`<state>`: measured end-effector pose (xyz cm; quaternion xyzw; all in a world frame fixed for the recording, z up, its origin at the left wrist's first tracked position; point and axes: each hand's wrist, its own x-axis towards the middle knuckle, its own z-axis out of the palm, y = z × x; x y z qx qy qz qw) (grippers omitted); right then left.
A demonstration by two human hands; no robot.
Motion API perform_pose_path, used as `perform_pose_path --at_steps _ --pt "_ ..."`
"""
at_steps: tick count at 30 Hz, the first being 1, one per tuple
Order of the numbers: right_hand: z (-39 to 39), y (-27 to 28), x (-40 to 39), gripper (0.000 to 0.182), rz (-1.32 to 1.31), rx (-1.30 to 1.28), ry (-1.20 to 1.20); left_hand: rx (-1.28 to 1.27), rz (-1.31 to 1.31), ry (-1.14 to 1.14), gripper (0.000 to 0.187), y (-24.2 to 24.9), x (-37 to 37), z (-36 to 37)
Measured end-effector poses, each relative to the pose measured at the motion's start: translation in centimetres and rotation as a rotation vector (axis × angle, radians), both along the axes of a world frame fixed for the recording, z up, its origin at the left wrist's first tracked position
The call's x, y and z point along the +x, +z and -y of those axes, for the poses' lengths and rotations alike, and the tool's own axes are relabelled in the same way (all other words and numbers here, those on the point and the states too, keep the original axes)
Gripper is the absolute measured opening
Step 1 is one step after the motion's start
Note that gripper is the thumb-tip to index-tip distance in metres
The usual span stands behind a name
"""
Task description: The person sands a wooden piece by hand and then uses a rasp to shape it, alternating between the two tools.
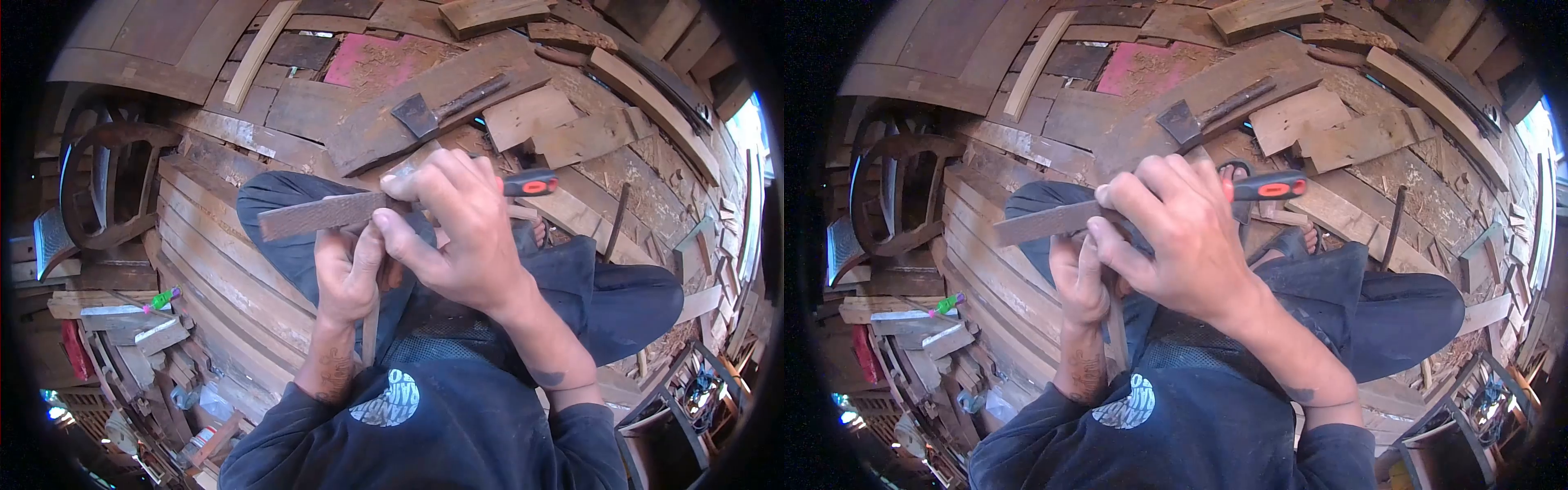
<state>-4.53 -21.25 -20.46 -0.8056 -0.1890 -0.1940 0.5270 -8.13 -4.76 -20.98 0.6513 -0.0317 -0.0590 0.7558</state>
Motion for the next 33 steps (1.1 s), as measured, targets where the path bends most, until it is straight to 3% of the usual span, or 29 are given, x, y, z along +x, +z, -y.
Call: perform_pose_path --at_steps 3,6,7,10,11,14,17,22,24,26,28,33 --pt "1.5 -1.7 -0.5 0.019 -0.019 -0.032 -0.028 -0.055 -0.018 0.062 0.027 -0.3 -0.1 -0.3" --pt "5.1 -5.1 -1.5 0.020 -0.367 0.040 -0.092 -0.081 0.032 0.003 0.025 -1.9 -0.1 -1.0" --pt "6.0 -5.6 -1.4 0.020 -0.389 -0.060 -0.132 -0.110 0.031 -0.028 0.025 -1.9 -0.4 -1.0" --pt "6.5 -5.3 -2.1 0.022 -0.612 0.318 -0.188 -0.078 -0.022 -0.053 0.026 -1.8 -0.9 -1.0" --pt "5.7 -4.9 -2.0 0.022 -0.537 0.368 -0.182 -0.077 -0.046 -0.044 0.026 -1.7 -0.9 -1.0" --pt "3.5 -2.4 -1.2 0.021 -0.179 0.144 -0.014 -0.133 -0.077 -0.106 0.029 -1.4 -0.7 -1.2" --pt "1.3 -0.9 -0.7 0.022 -0.047 0.102 0.136 -0.119 -0.056 -0.158 0.026 -1.1 -0.5 -1.3" --pt "2.7 -4.7 -1.4 0.022 0.001 0.104 0.101 -0.173 -0.062 -0.109 0.023 -1.0 -1.3 -1.4" --pt "5.4 -8.8 -2.0 0.022 -0.153 0.196 0.072 -0.238 -0.069 -0.116 0.024 -1.1 -0.9 -1.4" --pt "7.8 -10.6 -2.5 0.021 -0.258 0.016 -0.045 -0.222 -0.028 -0.090 0.032 -0.8 -0.7 -0.7" --pt "6.6 -9.4 -2.5 0.020 -0.392 0.464 -0.061 -0.202 -0.028 -0.077 0.033 -1.2 -0.4 -0.6" --pt "3.4 -2.7 -0.3 0.022 -0.008 0.157 0.136 -0.275 -0.112 -0.037 0.021 -0.8 -0.4 0.4"
